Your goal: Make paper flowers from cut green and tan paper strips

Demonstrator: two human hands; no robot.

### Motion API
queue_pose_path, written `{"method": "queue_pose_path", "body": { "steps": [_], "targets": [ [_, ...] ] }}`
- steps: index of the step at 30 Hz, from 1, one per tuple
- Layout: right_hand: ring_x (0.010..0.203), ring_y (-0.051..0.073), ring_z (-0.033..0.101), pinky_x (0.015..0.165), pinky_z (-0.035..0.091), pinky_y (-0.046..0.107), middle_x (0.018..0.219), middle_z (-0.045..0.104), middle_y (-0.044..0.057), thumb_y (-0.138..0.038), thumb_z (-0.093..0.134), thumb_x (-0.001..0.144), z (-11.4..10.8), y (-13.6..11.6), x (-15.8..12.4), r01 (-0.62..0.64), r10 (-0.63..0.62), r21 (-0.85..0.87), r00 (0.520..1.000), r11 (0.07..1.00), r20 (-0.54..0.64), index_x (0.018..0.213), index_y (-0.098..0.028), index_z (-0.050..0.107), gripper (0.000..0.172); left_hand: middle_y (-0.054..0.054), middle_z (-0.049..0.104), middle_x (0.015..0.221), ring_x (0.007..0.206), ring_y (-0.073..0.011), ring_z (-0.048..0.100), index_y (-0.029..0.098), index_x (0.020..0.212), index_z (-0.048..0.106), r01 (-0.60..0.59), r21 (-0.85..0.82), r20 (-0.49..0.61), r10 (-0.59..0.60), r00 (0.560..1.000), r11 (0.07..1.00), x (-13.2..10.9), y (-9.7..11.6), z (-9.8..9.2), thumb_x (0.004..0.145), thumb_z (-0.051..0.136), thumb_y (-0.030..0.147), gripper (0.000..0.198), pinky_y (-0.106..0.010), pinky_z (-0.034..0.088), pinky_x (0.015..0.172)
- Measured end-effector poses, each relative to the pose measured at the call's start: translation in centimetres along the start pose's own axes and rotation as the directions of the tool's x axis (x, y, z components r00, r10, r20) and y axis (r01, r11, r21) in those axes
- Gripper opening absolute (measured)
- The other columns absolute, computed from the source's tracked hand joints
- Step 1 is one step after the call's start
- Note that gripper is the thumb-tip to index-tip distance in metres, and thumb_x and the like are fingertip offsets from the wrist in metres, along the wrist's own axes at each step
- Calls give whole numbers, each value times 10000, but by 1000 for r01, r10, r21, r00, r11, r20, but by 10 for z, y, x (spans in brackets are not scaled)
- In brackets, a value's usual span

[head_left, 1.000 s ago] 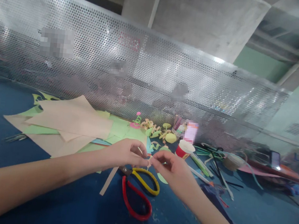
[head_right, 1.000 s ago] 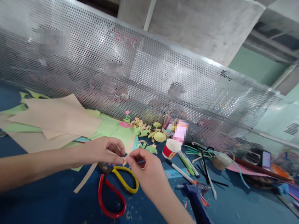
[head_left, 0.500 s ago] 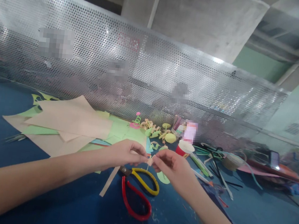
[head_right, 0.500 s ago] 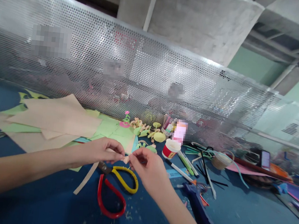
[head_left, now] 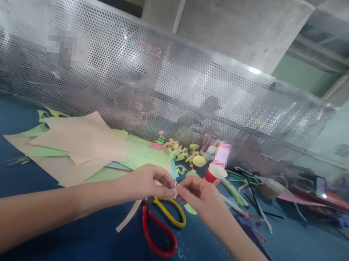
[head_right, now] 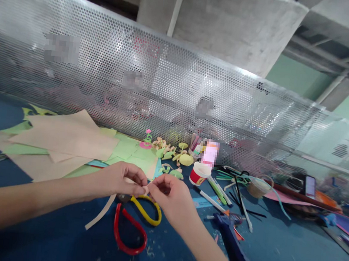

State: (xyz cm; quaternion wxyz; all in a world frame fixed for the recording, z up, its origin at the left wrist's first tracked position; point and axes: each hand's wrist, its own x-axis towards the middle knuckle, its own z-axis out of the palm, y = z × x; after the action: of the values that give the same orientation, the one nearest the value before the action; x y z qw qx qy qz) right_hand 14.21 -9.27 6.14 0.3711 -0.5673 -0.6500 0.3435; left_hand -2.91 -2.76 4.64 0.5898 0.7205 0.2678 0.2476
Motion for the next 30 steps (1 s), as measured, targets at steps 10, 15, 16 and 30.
{"method": "queue_pose_path", "body": {
  "steps": [10, 15, 16, 30],
  "targets": [
    [649, 134, 580, 632, 461, 247, 670, 609, 11, -344, 551, 773, -3, -1, 0, 35, -35, 9, 999, 999, 0, 763, -158, 551, 186, -25, 661, 756, 730, -140, 586, 163, 835, 672, -5, -14, -57, 4, 998, 1000, -1, 3, -1, 650, 665, 339, 256, -235, 431, 679],
    [653, 132, 589, 649, 466, 249, 669, 614, 7, -323, 549, 778, -6, -1, 1, 28, -28, 12, 1000, 1000, -7, 757, -169, 534, 156, -41, 666, 791, 749, -142, 570, 166, 858, 686, -13, -45, -15, 12, 1000, 999, -1, 5, -5, 659, 662, 335, 263, -239, 419, 704],
    [656, 132, 590, 652, 467, 250, 670, 615, 8, -322, 548, 778, -6, 0, 1, 28, -28, 18, 1000, 999, -5, 757, -170, 532, 154, -42, 667, 804, 755, -139, 565, 168, 862, 686, -14, -43, -3, 14, 1000, 999, -1, 5, -5, 664, 660, 333, 259, -237, 414, 710],
    [597, 109, 537, 598, 430, 224, 626, 582, -8, -327, 563, 763, 0, 3, 0, 16, -16, 49, 1000, 999, 3, 704, -166, 508, 180, -22, 633, 689, 657, -122, 529, 167, 810, 700, 64, 55, -16, -63, 998, 996, -2, 3, -3, 641, 663, 413, 300, -214, 378, 605]
  ]
}}
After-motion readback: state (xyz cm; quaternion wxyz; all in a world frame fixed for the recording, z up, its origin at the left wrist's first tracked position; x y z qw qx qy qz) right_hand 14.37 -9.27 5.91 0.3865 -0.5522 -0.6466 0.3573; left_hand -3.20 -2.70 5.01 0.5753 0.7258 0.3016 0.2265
